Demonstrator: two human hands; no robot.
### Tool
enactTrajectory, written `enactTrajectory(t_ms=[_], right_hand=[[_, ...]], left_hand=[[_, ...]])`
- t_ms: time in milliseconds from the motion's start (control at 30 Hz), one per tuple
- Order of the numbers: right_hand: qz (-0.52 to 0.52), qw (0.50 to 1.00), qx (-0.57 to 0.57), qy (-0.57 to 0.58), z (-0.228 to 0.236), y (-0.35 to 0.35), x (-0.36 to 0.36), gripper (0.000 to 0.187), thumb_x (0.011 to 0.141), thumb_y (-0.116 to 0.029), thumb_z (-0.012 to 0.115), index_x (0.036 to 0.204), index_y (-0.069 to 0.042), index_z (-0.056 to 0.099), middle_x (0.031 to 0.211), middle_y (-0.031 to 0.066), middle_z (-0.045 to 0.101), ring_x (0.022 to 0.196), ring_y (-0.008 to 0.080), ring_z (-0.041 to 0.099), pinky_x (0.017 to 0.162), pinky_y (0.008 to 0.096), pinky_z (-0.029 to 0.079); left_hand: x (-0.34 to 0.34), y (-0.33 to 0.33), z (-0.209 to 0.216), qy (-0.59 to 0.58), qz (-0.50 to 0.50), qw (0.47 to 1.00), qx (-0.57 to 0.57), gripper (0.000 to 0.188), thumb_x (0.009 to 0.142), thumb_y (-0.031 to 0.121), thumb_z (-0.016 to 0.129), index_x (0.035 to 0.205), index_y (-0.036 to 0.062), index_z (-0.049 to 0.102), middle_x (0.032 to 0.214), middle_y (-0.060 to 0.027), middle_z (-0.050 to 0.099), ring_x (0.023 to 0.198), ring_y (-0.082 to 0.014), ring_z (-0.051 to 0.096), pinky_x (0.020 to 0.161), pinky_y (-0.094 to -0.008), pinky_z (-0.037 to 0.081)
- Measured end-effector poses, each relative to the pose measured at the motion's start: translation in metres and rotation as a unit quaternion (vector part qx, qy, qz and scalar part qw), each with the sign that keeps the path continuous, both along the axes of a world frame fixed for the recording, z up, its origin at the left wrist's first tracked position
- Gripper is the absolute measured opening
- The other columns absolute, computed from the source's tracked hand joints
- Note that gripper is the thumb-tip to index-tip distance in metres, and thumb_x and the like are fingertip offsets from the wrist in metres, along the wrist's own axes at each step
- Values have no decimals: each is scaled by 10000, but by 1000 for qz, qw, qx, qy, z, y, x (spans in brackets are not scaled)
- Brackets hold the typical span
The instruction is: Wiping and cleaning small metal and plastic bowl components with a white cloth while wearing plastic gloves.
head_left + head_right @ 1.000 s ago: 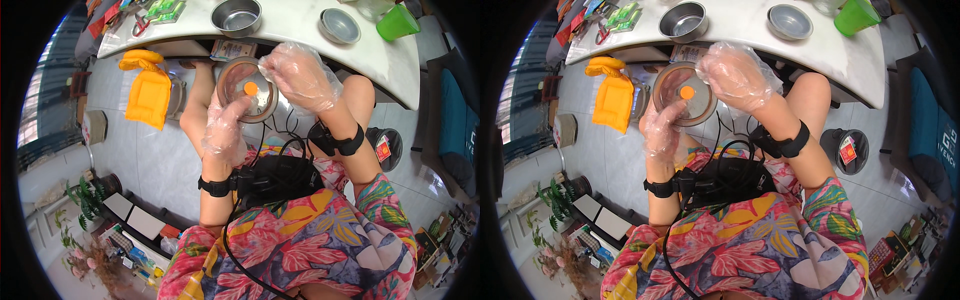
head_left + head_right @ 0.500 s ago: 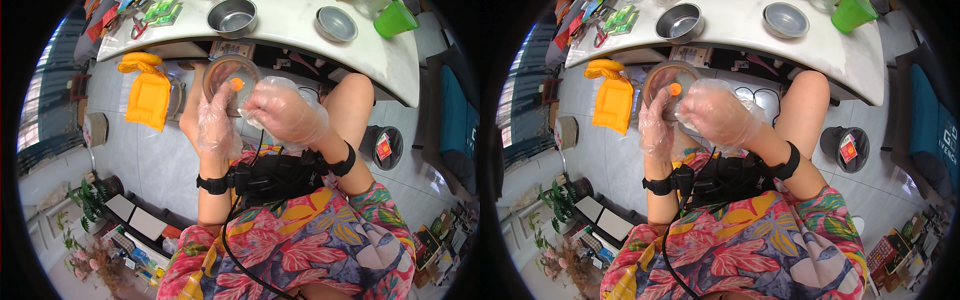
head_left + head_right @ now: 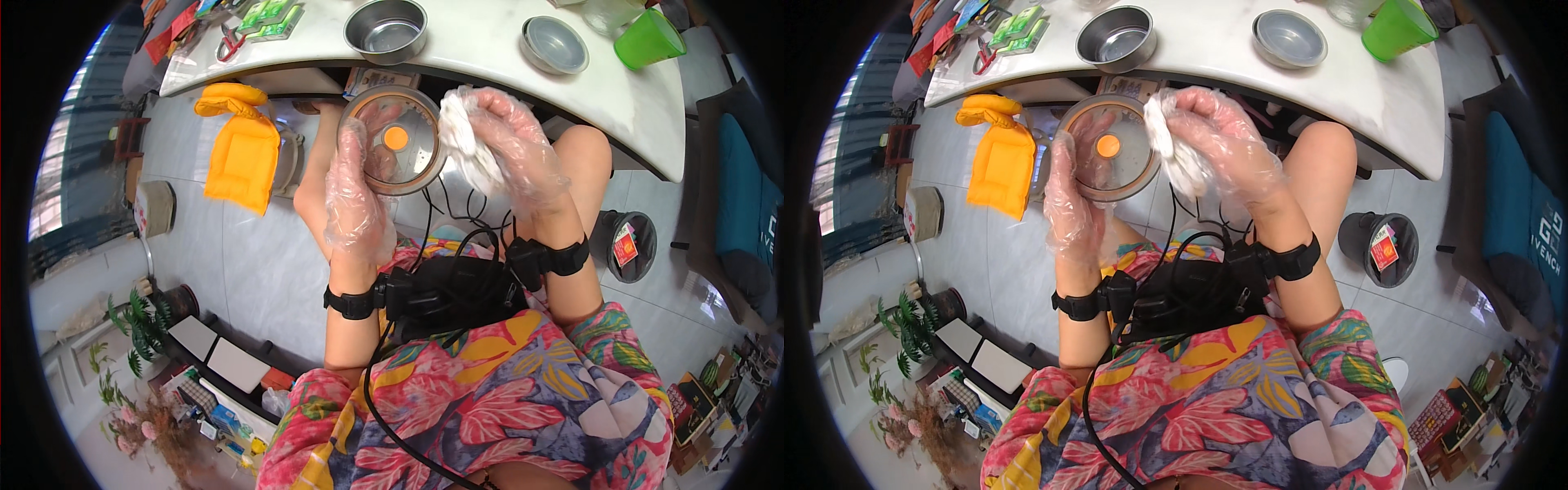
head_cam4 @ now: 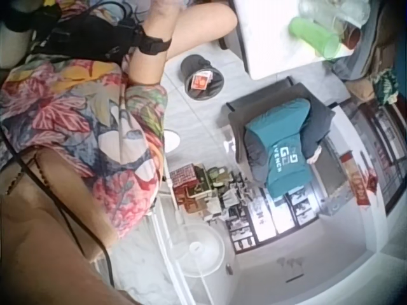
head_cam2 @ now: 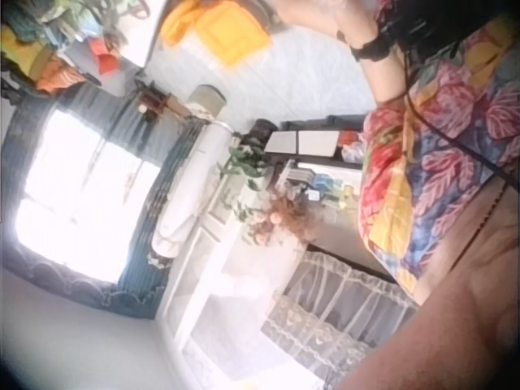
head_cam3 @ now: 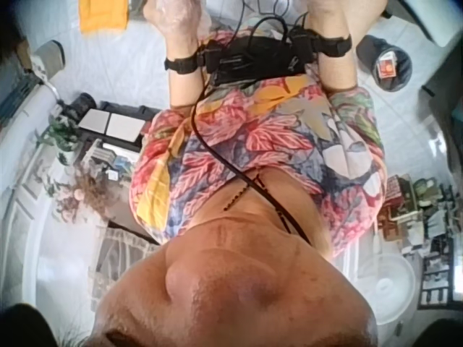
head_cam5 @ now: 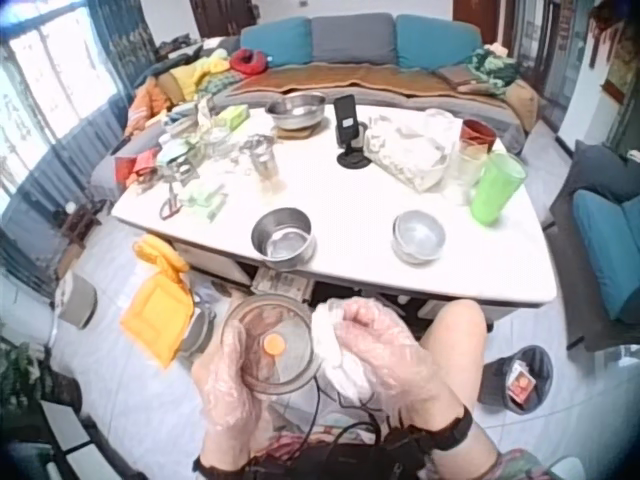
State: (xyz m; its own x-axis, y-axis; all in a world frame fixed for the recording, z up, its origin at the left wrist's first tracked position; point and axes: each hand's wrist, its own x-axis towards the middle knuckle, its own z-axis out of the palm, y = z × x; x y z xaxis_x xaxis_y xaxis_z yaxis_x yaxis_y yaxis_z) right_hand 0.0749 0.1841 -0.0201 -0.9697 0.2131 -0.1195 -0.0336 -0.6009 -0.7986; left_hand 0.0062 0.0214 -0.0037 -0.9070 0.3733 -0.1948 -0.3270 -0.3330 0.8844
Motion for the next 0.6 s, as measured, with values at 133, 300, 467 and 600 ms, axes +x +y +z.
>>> enactTrajectory(t_ms=[133,300,467,600], right_hand=[[-92,899,427,34,-10,-2,-28,147,825,-139,596,881,-6,615,837,100,618,763,196,593,731,310,460],[-118,814,547,157,2,-25,-47,118,765,-143,601,785,-30,628,817,133,602,782,310,569,716,405,449],[-81,757,592,263,6,-51,-28,131,700,-61,649,820,-48,597,823,111,576,794,318,559,729,399,452],[-1,676,691,255,12,-48,-5,128,713,-105,565,824,-42,572,808,100,554,805,286,557,757,386,449]], left_hand=[[1,-1,2,12,-1,1000,-23,419,976,318,400,1225,-9,481,1095,-92,597,794,-74,544,583,-190,371],[15,9,14,-26,59,984,-166,486,940,398,473,1123,-44,559,1087,-78,594,970,-122,543,827,-260,432],[2,-6,-6,102,76,965,-229,511,964,416,397,1106,-47,559,1051,-87,598,954,-148,547,849,-283,432],[-4,-8,-9,67,105,988,-87,367,969,209,386,1001,-113,560,906,-200,656,616,-98,505,556,-218,391]])
